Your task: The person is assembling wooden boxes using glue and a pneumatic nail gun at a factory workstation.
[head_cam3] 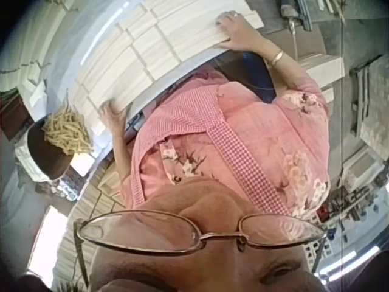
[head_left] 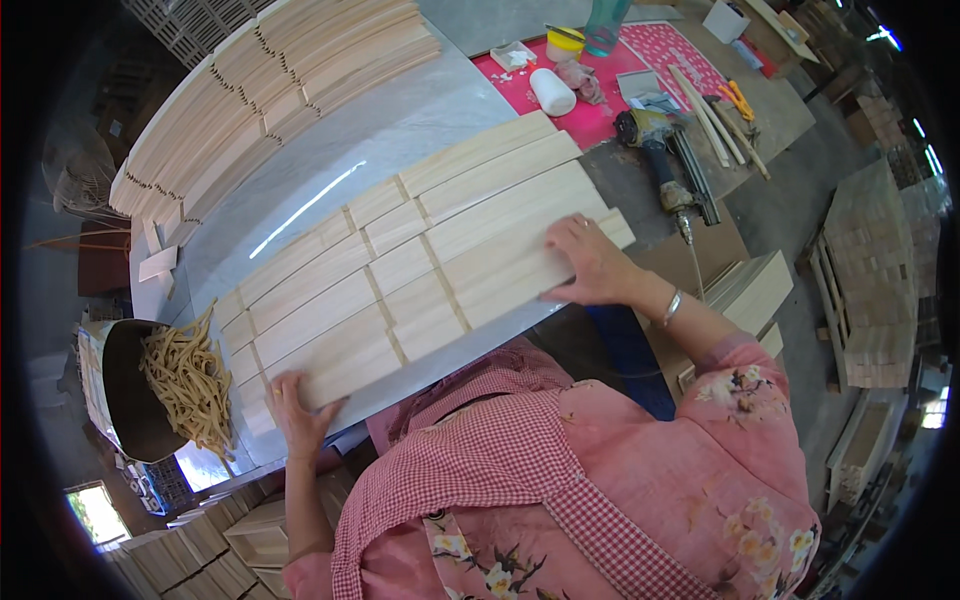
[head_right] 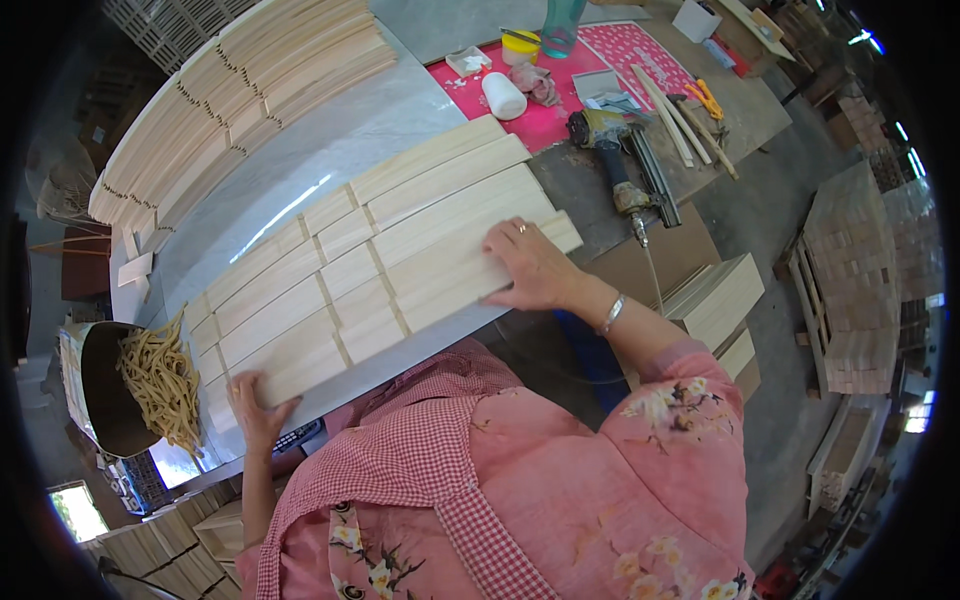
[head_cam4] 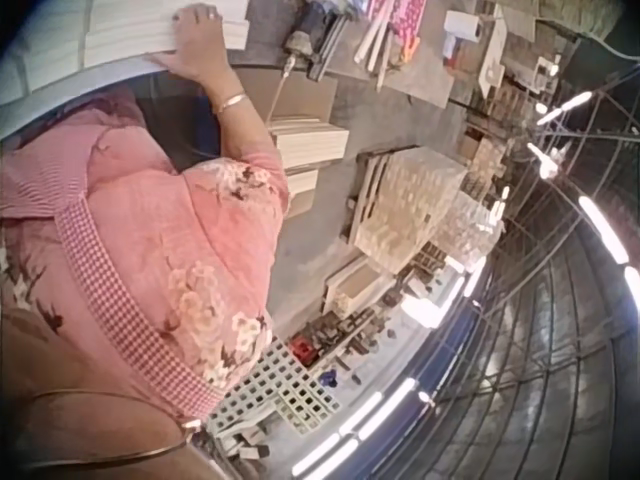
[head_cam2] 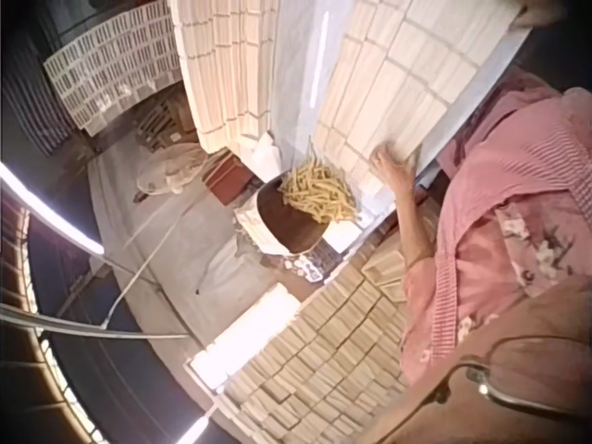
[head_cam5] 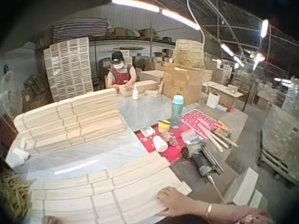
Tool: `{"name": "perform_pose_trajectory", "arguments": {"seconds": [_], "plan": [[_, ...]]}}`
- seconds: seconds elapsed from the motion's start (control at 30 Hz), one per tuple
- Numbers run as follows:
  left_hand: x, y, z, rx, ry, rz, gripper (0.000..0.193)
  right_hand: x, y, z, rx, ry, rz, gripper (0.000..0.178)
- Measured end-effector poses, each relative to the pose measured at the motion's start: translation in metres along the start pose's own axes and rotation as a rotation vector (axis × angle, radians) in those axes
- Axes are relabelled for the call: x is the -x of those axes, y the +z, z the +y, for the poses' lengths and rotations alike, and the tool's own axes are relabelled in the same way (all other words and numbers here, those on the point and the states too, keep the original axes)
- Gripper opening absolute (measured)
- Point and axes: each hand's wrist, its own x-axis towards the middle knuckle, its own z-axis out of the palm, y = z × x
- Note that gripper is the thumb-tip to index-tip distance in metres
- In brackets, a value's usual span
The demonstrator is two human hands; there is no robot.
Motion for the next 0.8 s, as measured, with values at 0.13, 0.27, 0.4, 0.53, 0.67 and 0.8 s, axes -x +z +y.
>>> {"name": "perform_pose_trajectory", "arguments": {"seconds": [0.13, 0.27, 0.4, 0.53, 0.67, 0.8], "plan": [[0.028, -0.003, 0.0, 0.057, 0.042, -0.041, 0.061, 0.025, 0.004, -0.004, 0.057, -0.043, -0.016, 0.051], [0.024, 0.004, 0.002, 0.083, 0.039, -0.024, 0.062, 0.023, 0.007, -0.006, 0.11, -0.049, 0.029, 0.044], [0.021, 0.009, 0.001, 0.08, 0.01, -0.006, 0.064, 0.022, 0.008, -0.008, 0.135, -0.018, 0.111, 0.039], [0.026, 0.008, -0.012, 0.059, -0.026, -0.049, 0.065, 0.028, 0.011, -0.007, 0.158, 0.12, 0.308, 0.038], [0.047, 0.001, -0.041, -0.167, -0.264, 0.13, 0.08, 0.044, 0.015, 0.019, 0.278, 0.481, 0.55, 0.04], [0.052, 0.0, -0.063, -0.17, -0.41, 0.099, 0.091, 0.051, 0.015, 0.033, 0.194, 0.522, 0.511, 0.038]]}}
